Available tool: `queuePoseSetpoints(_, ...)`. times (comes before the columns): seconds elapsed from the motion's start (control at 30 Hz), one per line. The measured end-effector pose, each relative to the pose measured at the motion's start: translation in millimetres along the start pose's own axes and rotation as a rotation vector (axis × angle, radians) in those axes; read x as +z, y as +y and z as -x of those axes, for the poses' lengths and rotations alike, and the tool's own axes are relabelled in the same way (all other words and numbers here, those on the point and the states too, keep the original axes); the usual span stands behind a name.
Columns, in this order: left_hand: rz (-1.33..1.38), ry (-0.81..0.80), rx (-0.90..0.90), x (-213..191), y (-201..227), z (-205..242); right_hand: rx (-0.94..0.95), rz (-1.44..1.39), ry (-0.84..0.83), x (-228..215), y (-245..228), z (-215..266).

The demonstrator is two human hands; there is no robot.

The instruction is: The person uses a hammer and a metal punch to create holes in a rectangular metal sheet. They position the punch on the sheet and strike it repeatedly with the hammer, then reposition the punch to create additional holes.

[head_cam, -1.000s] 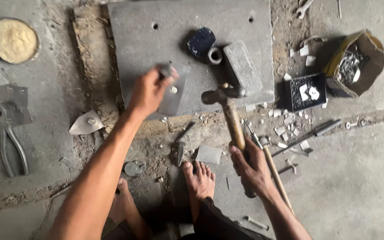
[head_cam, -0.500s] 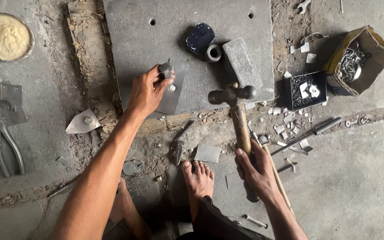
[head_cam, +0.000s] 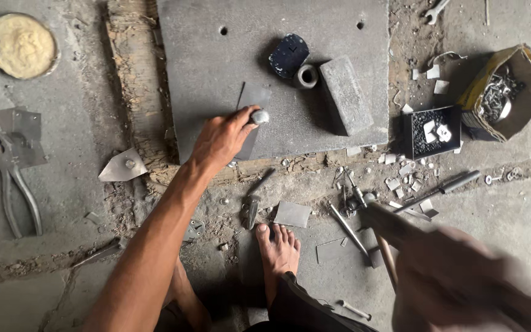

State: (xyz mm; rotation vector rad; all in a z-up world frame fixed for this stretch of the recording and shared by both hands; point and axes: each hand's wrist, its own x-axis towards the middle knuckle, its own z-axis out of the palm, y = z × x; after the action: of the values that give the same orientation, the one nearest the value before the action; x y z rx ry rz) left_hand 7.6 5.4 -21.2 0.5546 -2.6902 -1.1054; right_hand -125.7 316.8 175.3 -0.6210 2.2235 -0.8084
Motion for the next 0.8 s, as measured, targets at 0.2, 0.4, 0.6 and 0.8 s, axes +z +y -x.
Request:
queuePoseSetpoints(0.2, -0.128, -0.094, 0.069, -6.1, 6.5, -3.8, -0.09, 0.049, -0.185, 54.9, -11.6, -35.5)
queuePoseSetpoints(0.4, 0.098, -0.28, -0.107, -30.8, 8.0, -12.4, 0.113, -0.1, -0.202, 61.1, -0.9, -10.2)
queuePoseSetpoints(0.6, 0.7, 0.242, -0.208, -22.9, -3.9, -5.7, 0.252, -0.135, -0.154, 56.0, 23.0, 1.0)
queuePoseSetpoints(0.8, 0.584, 0.186, -0.313, -16.8, -3.7, -3.2, 0.294, -0.145, -0.088, 50.4, 35.3, 4.1)
